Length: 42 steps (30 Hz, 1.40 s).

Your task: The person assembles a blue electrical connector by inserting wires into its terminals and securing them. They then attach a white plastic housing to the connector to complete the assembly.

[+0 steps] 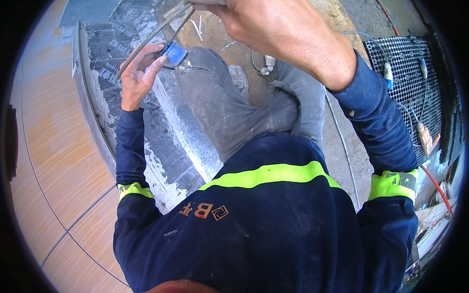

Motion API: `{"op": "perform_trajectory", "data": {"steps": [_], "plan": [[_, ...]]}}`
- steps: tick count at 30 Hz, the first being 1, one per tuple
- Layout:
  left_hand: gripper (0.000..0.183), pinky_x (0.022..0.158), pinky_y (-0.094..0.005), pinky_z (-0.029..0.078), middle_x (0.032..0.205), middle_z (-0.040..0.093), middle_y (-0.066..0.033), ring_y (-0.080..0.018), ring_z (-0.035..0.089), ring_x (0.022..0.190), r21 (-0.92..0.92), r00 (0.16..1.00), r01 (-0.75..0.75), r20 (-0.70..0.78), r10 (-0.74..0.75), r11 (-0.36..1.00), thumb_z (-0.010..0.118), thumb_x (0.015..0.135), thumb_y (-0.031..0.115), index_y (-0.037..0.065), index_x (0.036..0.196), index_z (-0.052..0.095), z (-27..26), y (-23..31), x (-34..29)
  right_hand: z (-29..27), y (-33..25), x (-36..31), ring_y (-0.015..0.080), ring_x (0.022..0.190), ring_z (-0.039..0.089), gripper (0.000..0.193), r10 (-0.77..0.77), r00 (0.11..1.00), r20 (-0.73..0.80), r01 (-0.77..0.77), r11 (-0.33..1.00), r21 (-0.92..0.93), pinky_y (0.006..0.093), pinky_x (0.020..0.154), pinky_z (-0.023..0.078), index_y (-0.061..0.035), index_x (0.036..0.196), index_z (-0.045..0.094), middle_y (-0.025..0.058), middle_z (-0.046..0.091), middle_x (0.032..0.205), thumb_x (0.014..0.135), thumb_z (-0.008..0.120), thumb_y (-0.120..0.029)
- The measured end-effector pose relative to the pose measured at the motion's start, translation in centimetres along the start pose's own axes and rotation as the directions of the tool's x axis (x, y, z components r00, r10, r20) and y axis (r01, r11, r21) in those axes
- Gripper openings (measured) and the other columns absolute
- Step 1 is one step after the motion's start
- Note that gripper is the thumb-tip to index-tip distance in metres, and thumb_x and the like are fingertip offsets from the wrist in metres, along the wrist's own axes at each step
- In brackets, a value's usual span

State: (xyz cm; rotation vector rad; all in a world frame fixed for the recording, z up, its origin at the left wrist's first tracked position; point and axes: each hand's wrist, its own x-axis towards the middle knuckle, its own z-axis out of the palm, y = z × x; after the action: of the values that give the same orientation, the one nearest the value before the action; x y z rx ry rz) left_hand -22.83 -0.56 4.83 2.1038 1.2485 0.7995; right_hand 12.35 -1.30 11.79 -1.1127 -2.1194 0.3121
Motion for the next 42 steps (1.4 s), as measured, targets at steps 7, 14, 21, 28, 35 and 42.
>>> {"op": "perform_trajectory", "data": {"steps": [7, 14, 21, 28, 35, 42], "plan": [[0.027, 0.096, -0.0336, 0.064, 0.124, 0.073, -0.0146, -0.0209, 0.075, 0.111, -0.009, 0.999, 0.033, 0.04, -0.033, 0.999, 0.079, 0.096, -0.001, -0.003, 0.122, 0.073, -0.2, 0.1, -0.2, -1.9, -1.2, 1.5, 0.0128, 0.074, 0.067, 0.021, 0.464, 0.789, 0.404, -0.612, 0.657, 0.441, 0.0276, 0.071, 0.056, 0.0029, 0.116, 0.078, 0.0089, 0.077, 0.087, 0.105, 0.063, -0.006], [0.026, 0.092, -0.0351, 0.066, 0.118, 0.075, -0.0132, -0.0209, 0.076, 0.108, 0.032, 1.0, -0.018, 0.017, 0.018, 0.999, 0.081, 0.094, 0.001, -0.002, 0.119, 0.074, 0.0, 0.4, 0.2, -2.7, -2.0, 3.2, 0.0141, 0.095, 0.077, 0.034, 0.639, 0.627, 0.447, -0.775, 0.452, 0.441, 0.0271, 0.083, 0.061, 0.0094, 0.134, 0.067, 0.0149, 0.08, 0.105, 0.107, 0.064, -0.01], [0.028, 0.099, -0.034, 0.061, 0.126, 0.073, -0.0142, -0.021, 0.073, 0.115, -0.062, 0.995, 0.095, 0.039, -0.092, 0.994, 0.078, 0.097, -0.001, -0.004, 0.124, 0.071, -0.1, -0.3, -0.2, 0.1, -0.7, -1.1, 0.0269, 0.091, 0.077, 0.034, 0.252, 0.966, 0.051, -0.257, 0.941, 0.222, 0.0342, 0.084, 0.062, -0.0036, 0.133, 0.074, 0.0165, 0.078, 0.109, 0.099, 0.072, -0.011], [0.027, 0.093, -0.0322, 0.064, 0.119, 0.074, -0.0129, -0.0194, 0.075, 0.108, -0.112, 0.995, 0.101, -0.006, -0.102, 0.989, 0.081, 0.095, 0.002, -0.003, 0.12, 0.073, -0.1, -0.6, -0.3, -0.6, -0.7, -1.8, 0.0323, 0.102, 0.072, 0.024, 0.176, 0.964, 0.2, -0.154, 0.981, -0.122, 0.0442, 0.089, 0.058, -0.0061, 0.12, 0.077, 0.0149, 0.073, 0.106, 0.1, 0.068, -0.015], [0.027, 0.094, -0.0323, 0.064, 0.12, 0.073, -0.0126, -0.019, 0.074, 0.109, -0.149, 0.993, 0.116, 0.009, -0.116, 0.982, 0.08, 0.095, 0.001, -0.003, 0.121, 0.073, 0.1, -0.8, -0.2, 4.0, 2.5, -2.9, 0.0325, 0.08, 0.068, 0.027, 0.027, 0.989, 0.146, -0.074, 0.944, 0.321, 0.0436, 0.076, 0.055, -0.003, 0.124, 0.072, 0.0184, 0.07, 0.097, 0.109, 0.062, -0.024], [0.028, 0.095, -0.0324, 0.063, 0.121, 0.072, -0.0125, -0.0196, 0.074, 0.11, -0.139, 0.994, 0.111, 0.025, -0.109, 0.984, 0.079, 0.095, -0.001, -0.004, 0.122, 0.072, -0.2, -1.0, 0.0, 2.8, 2.4, -2.6, 0.0338, 0.111, 0.068, 0.027, 0.163, 0.962, 0.219, -0.216, 0.946, 0.242, 0.0443, 0.101, 0.053, -0.0051, 0.119, 0.076, 0.0151, 0.072, 0.11, 0.106, 0.062, -0.024]]}}
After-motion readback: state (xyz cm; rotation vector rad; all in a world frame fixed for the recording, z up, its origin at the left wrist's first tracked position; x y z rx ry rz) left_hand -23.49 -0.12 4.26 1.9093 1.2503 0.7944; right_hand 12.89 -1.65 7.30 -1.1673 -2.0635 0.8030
